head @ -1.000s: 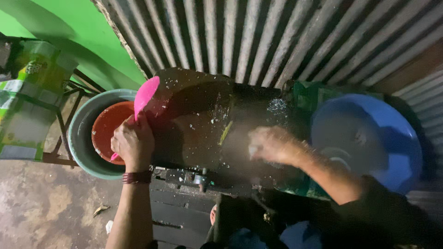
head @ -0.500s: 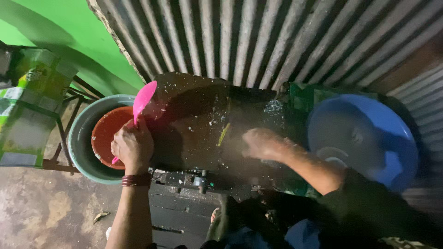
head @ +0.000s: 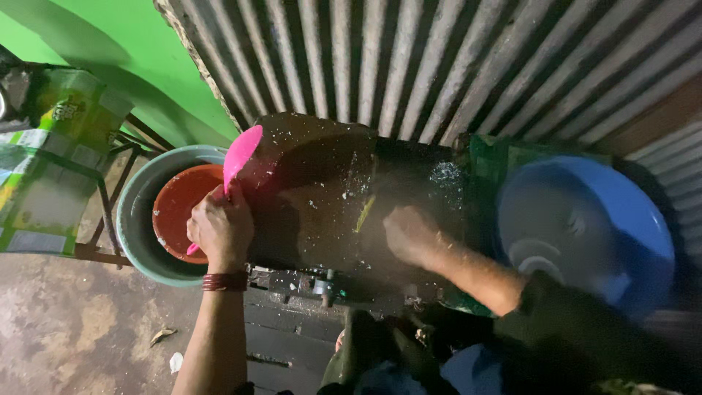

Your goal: The person grates white coconut pieces on a manual grater, collecting the grated material into a blue basin. They repeatedly pick up coconut pieces, grate them, and place the finished pieces into the basin.

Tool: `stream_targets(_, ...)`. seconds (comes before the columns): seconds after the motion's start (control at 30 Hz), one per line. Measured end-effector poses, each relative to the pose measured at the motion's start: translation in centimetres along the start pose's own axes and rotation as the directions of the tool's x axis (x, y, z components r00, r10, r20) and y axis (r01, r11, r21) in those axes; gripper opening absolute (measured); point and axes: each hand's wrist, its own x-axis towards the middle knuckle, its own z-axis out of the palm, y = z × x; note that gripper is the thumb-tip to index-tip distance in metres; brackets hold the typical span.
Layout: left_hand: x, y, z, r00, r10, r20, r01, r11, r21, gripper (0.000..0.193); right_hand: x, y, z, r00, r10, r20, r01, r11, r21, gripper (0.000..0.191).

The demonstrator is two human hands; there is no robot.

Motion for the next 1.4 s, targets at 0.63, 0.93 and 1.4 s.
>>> stream_targets(0.63,-0.5,0.8,-0.5,0.998,-0.052,0.022,0.052,0.999,-0.007,0.039,1.5,1.8,2.1,0.924,-0.233,-0.304,0.226,0.972,-0.059,0.016)
stream_targets(0.93,-0.1,0.2,-0.4,1.0,0.029,0.003,-0.029,1.0,-0.001,0.038,1.5,0.6,1.3,0.961,-0.176,-0.215,0.181,0.983,0.003,0.017)
stream_targets(1.4,-0.5,0.4,-0.8,0.999,-0.013,0.033,0.013,1.0,-0.006,0.038,6.7,4.9,0.0,0.924,-0.239,-0.298,0.2,0.967,-0.156,0.017)
